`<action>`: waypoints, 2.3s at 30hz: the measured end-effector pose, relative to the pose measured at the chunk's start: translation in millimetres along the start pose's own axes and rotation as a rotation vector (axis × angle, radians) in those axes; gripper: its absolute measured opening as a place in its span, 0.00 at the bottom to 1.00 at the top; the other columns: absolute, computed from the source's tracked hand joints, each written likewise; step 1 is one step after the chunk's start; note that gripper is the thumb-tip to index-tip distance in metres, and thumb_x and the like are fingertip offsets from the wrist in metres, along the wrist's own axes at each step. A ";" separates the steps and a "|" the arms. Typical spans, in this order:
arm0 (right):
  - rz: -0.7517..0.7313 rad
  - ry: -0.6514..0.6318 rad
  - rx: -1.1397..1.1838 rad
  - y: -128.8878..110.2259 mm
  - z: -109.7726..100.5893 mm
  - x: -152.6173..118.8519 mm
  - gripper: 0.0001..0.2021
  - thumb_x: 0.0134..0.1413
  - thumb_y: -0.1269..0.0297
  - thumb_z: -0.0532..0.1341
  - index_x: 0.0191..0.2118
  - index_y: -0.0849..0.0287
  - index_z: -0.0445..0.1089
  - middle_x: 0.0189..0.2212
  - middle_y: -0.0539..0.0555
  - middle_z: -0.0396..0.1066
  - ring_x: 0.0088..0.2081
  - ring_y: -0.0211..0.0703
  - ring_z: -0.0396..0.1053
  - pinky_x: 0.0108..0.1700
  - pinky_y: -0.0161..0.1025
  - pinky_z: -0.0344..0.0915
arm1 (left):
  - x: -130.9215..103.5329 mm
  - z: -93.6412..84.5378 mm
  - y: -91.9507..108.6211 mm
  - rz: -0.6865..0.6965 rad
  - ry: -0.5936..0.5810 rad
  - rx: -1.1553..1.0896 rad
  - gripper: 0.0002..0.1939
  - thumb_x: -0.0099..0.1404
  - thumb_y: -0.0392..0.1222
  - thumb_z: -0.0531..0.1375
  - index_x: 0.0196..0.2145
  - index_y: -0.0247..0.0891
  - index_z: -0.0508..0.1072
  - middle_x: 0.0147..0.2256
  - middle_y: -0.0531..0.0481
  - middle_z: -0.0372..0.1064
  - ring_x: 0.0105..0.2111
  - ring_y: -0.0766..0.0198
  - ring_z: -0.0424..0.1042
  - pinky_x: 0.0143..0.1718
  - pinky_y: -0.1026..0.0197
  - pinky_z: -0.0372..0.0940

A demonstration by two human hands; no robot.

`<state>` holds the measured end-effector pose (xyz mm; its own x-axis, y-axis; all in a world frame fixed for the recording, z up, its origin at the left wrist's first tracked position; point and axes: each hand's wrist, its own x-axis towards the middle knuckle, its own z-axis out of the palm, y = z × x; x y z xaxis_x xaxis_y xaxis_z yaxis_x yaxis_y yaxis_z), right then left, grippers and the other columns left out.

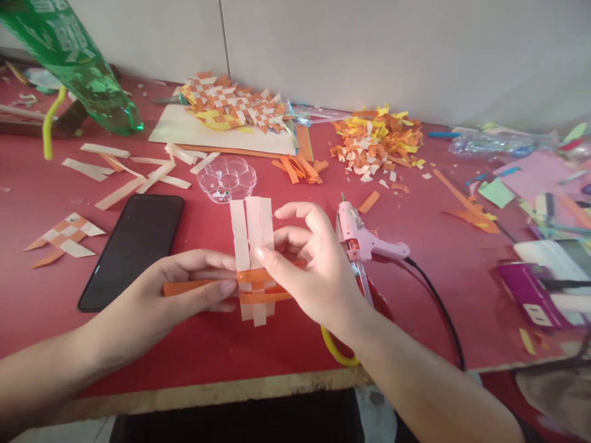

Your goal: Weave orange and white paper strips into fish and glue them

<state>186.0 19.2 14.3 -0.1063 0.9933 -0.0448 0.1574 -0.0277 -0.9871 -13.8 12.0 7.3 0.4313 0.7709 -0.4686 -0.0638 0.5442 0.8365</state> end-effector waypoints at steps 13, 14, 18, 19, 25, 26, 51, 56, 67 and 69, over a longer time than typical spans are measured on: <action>-0.212 -0.046 -0.319 7.1 -4.4 0.6 0.08 0.57 0.68 0.58 0.35 0.54 0.76 0.43 0.53 0.69 0.43 0.40 0.72 0.39 0.35 0.72 | 0.3 3.7 3.9 -0.011 0.023 0.001 0.03 0.62 0.37 0.65 0.35 0.41 0.79 0.31 0.57 0.77 0.30 0.71 0.77 0.33 0.73 0.74; -0.227 -0.039 -0.335 7.3 -5.2 0.0 0.08 0.57 0.66 0.58 0.36 0.53 0.77 0.46 0.54 0.68 0.47 0.42 0.70 0.43 0.38 0.72 | 0.4 3.4 3.7 -0.008 0.022 0.005 0.04 0.63 0.37 0.64 0.36 0.41 0.79 0.30 0.56 0.77 0.31 0.70 0.77 0.34 0.72 0.74; -0.305 0.001 -0.438 8.1 -4.8 -2.5 0.06 0.56 0.60 0.63 0.38 0.50 0.77 0.54 0.55 0.63 0.57 0.50 0.63 0.54 0.50 0.67 | 0.7 2.3 1.2 0.003 -0.003 0.035 0.06 0.64 0.38 0.63 0.39 0.42 0.79 0.34 0.55 0.78 0.34 0.68 0.77 0.36 0.70 0.75; -0.331 0.006 -0.473 8.4 -4.0 -2.8 0.05 0.55 0.61 0.64 0.37 0.50 0.77 0.55 0.55 0.62 0.57 0.50 0.62 0.54 0.50 0.67 | 0.6 2.3 0.7 0.002 -0.012 0.044 0.07 0.64 0.39 0.63 0.41 0.42 0.79 0.36 0.54 0.79 0.35 0.68 0.78 0.37 0.70 0.75; -0.584 0.123 -0.590 9.5 -1.0 -3.2 0.03 0.52 0.69 0.66 0.32 0.52 0.76 0.45 0.56 0.62 0.50 0.50 0.64 0.50 0.51 0.65 | -0.1 1.9 0.1 -0.033 -0.010 0.025 0.09 0.65 0.41 0.62 0.44 0.41 0.77 0.39 0.52 0.79 0.38 0.65 0.78 0.38 0.68 0.75; -0.619 0.125 -0.605 8.7 -1.3 -3.5 0.03 0.52 0.69 0.66 0.32 0.53 0.76 0.42 0.55 0.62 0.47 0.48 0.66 0.48 0.51 0.66 | 0.0 1.5 -0.2 -0.031 -0.008 0.011 0.09 0.65 0.41 0.62 0.43 0.40 0.77 0.38 0.52 0.79 0.38 0.65 0.78 0.38 0.68 0.75; -0.950 -0.050 -0.678 0.4 -3.5 -0.3 0.10 0.50 0.75 0.63 0.37 0.54 0.75 0.38 0.51 0.80 0.39 0.45 0.74 0.43 0.47 0.72 | -0.7 -2.2 1.3 0.023 -0.004 -0.163 0.09 0.63 0.43 0.65 0.42 0.44 0.79 0.36 0.54 0.79 0.37 0.67 0.78 0.37 0.68 0.74; -0.978 -0.076 -0.691 3.8 -5.6 -1.2 0.11 0.50 0.74 0.65 0.40 0.55 0.76 0.40 0.51 0.79 0.41 0.45 0.72 0.43 0.47 0.73 | -1.6 -2.1 1.5 0.031 0.011 -0.174 0.08 0.63 0.42 0.65 0.41 0.43 0.79 0.36 0.53 0.80 0.38 0.66 0.78 0.35 0.72 0.72; -0.942 -0.029 -0.738 0.4 -4.9 1.4 0.10 0.52 0.74 0.64 0.37 0.52 0.77 0.37 0.51 0.80 0.40 0.47 0.71 0.40 0.48 0.72 | -2.1 -2.0 2.7 0.050 0.042 -0.105 0.11 0.62 0.44 0.66 0.43 0.42 0.79 0.38 0.50 0.80 0.40 0.61 0.78 0.37 0.67 0.74; -0.940 -0.035 -0.740 1.3 -5.2 1.2 0.11 0.51 0.74 0.64 0.38 0.51 0.76 0.38 0.50 0.80 0.40 0.47 0.71 0.40 0.48 0.72 | -2.2 -2.0 2.6 0.054 0.044 -0.096 0.11 0.62 0.44 0.65 0.43 0.42 0.79 0.38 0.50 0.80 0.40 0.61 0.78 0.38 0.67 0.74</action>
<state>191.2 20.9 13.7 -0.5074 0.5861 0.6317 0.5293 0.7905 -0.3082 -16.7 12.4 9.9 0.3849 0.8129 -0.4371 -0.1729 0.5287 0.8310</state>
